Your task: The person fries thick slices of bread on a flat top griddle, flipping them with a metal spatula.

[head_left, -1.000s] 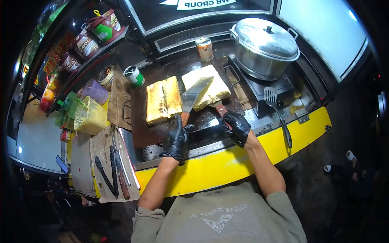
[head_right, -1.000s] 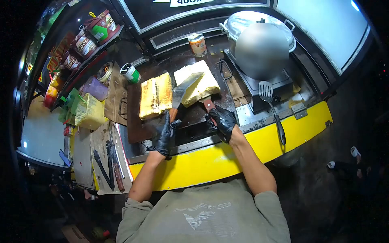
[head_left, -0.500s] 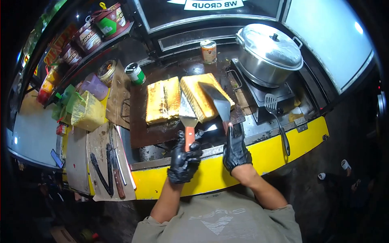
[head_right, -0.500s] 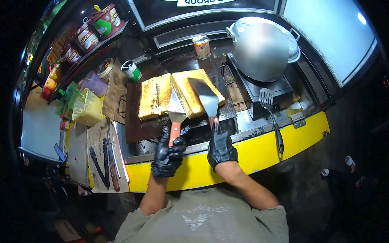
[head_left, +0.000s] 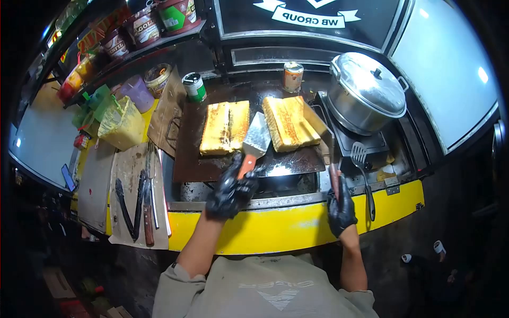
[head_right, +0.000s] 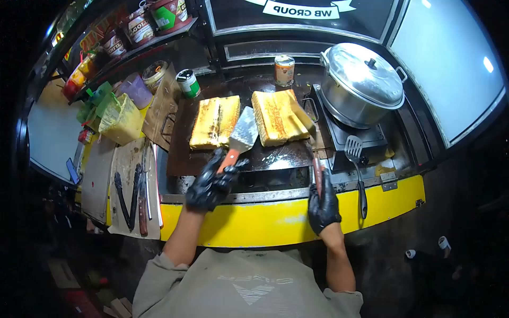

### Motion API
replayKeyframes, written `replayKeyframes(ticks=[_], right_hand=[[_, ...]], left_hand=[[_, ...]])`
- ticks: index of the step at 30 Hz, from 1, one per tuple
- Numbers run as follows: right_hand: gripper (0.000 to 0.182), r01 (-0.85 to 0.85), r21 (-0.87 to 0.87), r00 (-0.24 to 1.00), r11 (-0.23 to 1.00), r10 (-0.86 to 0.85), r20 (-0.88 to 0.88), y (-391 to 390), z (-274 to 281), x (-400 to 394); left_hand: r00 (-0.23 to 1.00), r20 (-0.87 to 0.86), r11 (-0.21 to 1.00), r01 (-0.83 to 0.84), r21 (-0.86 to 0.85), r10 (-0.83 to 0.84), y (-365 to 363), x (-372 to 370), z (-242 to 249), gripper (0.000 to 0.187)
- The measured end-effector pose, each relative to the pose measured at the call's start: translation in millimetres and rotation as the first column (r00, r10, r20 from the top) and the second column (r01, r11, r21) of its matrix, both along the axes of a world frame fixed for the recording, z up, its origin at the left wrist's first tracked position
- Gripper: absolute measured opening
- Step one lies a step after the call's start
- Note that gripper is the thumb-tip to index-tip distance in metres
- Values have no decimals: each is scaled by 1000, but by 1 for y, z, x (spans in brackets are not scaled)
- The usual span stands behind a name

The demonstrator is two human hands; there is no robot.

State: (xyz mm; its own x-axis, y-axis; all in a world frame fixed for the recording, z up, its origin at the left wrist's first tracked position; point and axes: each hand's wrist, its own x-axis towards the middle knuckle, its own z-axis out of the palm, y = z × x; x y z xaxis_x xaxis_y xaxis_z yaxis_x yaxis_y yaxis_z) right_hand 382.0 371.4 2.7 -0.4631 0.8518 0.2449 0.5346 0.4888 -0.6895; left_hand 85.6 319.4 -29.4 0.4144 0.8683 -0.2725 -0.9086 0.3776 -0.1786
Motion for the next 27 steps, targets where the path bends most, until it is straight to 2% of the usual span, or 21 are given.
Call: replayKeyframes(ticks=[1,2,3,4,5,7,8,9,11,12,13,14,16,17,19,20,21,24,25,26,27], right_hand=[[50,-7,16,998,1000,8,-55,0,3,7],[52,-43,24,998,999,45,-55,2,5,15],[53,-79,33,995,996,81,-58,5,7,22],[56,-71,16,995,997,72,-66,5,10,26],[57,-81,34,994,996,84,-76,11,4,31],[48,-23,316,960,948,-66,270,20,12,32],[52,-15,87,999,996,11,49,25,9,26],[52,-24,93,999,995,20,49,31,12,22],[49,-41,89,991,995,29,130,40,18,12],[47,-59,130,993,990,44,113,43,15,8],[48,-94,65,996,994,93,12,53,-17,11],[49,-39,-83,999,996,37,-21,49,-20,10],[50,-24,-163,999,986,17,-43,35,-17,4],[49,-95,-48,995,994,96,27,30,-15,5],[47,-59,-61,998,996,61,25,5,-14,9],[50,-113,-155,994,982,111,-23,-7,-12,11],[49,-138,-131,989,982,129,-74,-14,-8,5],[49,-94,-141,996,986,93,-17,-6,-2,-10],[49,-83,-127,996,988,84,7,3,-7,-12],[45,-112,-25,993,993,112,-27,14,-16,-10],[47,-67,-169,993,983,49,-109,16,-19,-7]], left_hand=[[999,-46,1000,22,17,-21,-22,0,9,57],[999,23,998,28,47,-30,-44,5,24,56],[996,11,986,-91,-142,93,-68,14,40,56],[999,26,999,-27,-25,27,-98,11,16,56],[999,-48,998,0,57,2,-113,17,20,54],[915,-387,968,-192,-160,117,-124,37,44,50],[771,-631,984,-163,-65,86,-120,43,39,46],[503,-863,965,-197,-173,-52,-106,56,49,49],[449,-893,968,-220,-117,-5,-89,62,38,40],[429,-903,974,-217,-63,37,-80,65,31,39],[374,-926,980,-195,-33,43,-72,68,31,38],[346,-934,983,-183,28,91,-67,70,21,38],[322,-936,980,-177,87,141,-66,71,11,40],[323,-942,987,-151,47,94,-69,69,10,41],[320,-947,992,-123,2,42,-72,70,14,44],[230,-971,990,-137,31,62,-75,71,22,43],[185,-981,990,-132,43,67,-77,69,26,41],[262,-964,998,-65,14,30,-71,66,21,38],[343,-939,999,-41,-22,-7,-67,64,21,60],[345,-939,999,-31,-30,-17,-65,64,19,60],[346,-937,994,-114,2,42,-66,65,16,51]])
